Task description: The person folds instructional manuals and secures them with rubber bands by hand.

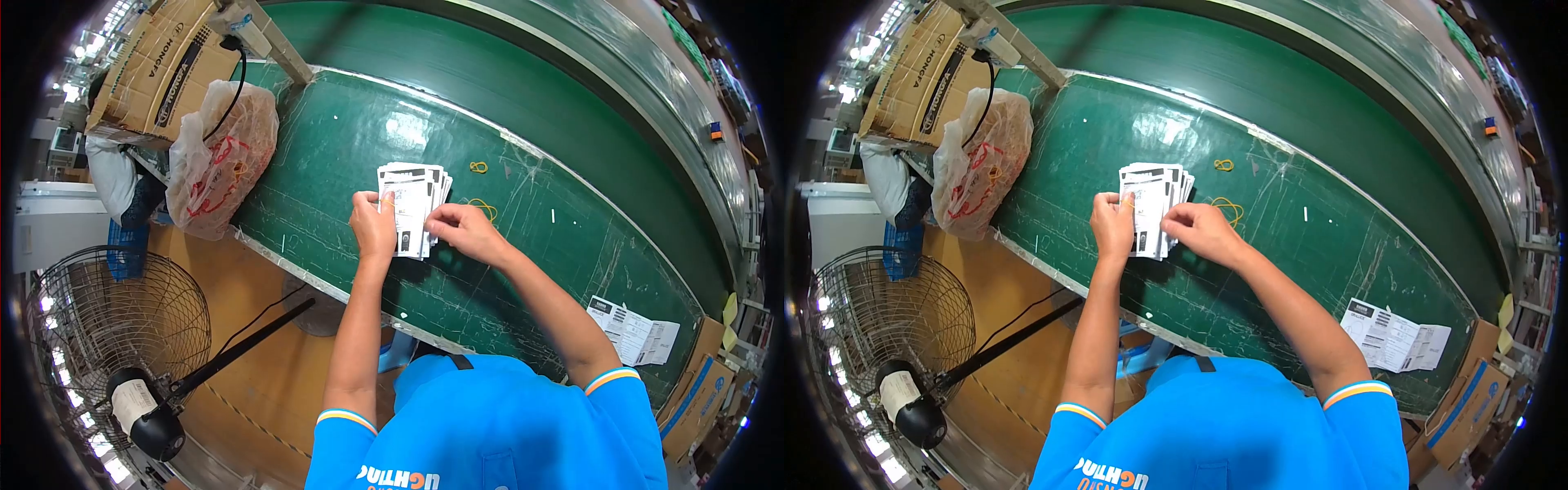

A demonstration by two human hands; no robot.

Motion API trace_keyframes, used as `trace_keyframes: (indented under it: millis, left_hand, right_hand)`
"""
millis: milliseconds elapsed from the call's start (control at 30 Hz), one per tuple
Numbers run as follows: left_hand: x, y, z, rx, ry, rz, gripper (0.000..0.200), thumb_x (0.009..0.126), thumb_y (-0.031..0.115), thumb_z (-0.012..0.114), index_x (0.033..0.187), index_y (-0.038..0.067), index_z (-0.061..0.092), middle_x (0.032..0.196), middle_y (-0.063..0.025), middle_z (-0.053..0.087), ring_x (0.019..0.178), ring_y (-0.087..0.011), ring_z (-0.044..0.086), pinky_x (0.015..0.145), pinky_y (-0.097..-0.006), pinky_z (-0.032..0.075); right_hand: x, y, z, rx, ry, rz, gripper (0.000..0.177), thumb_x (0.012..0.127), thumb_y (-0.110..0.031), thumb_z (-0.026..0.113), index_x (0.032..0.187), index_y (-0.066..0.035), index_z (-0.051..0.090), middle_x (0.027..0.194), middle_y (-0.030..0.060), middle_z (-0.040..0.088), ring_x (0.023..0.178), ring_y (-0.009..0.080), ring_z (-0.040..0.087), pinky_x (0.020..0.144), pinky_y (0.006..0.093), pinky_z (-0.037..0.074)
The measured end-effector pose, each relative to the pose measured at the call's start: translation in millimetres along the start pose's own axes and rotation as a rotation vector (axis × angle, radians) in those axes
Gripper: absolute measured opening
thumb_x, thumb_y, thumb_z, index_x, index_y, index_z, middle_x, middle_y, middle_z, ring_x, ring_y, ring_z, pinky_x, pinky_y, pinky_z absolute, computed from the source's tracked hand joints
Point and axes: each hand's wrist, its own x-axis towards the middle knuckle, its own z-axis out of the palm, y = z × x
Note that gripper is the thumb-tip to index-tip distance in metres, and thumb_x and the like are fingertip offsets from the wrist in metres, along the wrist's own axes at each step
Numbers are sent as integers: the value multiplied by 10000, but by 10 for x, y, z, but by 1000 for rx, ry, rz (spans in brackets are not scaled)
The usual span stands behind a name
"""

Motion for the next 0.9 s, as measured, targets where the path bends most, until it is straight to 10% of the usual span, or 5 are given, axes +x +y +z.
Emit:
trace_keyframes:
  millis: [367,533,600,800,900]
  left_hand:
    - [88,-215,103,-299,-84,-103,427,694,104,564,1087,-32,468,1083,-190,447,993,-290,464,888,-400,354]
    - [108,28,-61,-547,-505,-198,396,704,130,675,1031,-27,517,918,-113,606,801,-180,591,740,-290,468]
    - [110,63,-183,-780,-740,-470,394,685,78,687,1025,-26,519,937,-124,605,795,-176,607,700,-287,497]
    - [-552,359,-260,-396,-527,472,456,608,83,723,1018,24,532,1024,-97,520,967,-214,514,839,-317,401]
    - [-795,497,-100,-545,-490,573,410,648,99,683,1025,35,535,1028,-107,524,950,-235,525,850,-320,397]
  right_hand:
    - [74,213,126,-186,361,52,476,743,-230,653,1023,89,439,833,122,550,704,159,569,650,280,472]
    - [118,191,97,-54,456,172,544,695,-157,692,1097,74,408,848,100,558,736,143,567,670,268,472]
    - [73,310,-1,88,85,96,597,669,-73,692,1170,37,386,872,72,550,766,127,556,684,251,469]
    - [-735,34,-296,-212,197,-271,871,585,-165,754,1307,-74,274,1232,122,348,1111,239,418,846,355,417]
    - [-1137,-132,-504,-90,389,-323,997,588,-327,764,1357,-118,164,1315,94,301,1203,277,335,933,460,331]
